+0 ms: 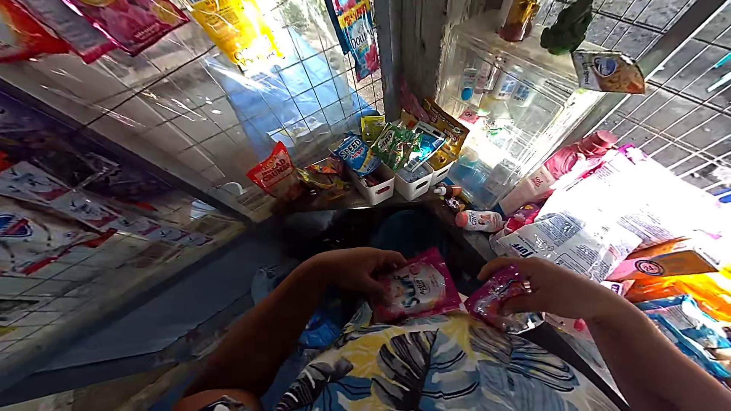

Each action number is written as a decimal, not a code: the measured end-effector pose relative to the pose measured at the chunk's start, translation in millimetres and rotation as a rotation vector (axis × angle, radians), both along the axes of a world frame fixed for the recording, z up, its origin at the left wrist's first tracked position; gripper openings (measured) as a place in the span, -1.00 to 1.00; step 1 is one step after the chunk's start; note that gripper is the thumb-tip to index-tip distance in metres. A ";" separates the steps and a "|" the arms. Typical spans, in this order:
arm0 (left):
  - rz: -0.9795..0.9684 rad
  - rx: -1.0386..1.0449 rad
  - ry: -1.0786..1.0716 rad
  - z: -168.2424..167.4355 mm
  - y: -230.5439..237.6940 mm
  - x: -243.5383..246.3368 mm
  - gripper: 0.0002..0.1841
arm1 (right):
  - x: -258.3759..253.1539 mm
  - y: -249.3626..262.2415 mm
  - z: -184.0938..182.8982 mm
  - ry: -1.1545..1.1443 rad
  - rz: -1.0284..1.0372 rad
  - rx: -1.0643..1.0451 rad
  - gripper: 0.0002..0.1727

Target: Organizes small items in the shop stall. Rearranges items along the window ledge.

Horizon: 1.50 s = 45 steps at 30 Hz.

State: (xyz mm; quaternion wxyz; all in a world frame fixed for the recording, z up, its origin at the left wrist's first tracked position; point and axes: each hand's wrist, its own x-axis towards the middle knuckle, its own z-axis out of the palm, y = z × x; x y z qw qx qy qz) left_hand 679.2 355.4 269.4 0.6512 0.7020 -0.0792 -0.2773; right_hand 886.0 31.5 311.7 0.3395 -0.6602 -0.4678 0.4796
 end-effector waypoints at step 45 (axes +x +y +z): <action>0.765 -0.350 0.184 -112.6 139.1 -48.0 -0.05 | -14.5 324.2 -138.1 0.503 -0.990 -0.369 -0.67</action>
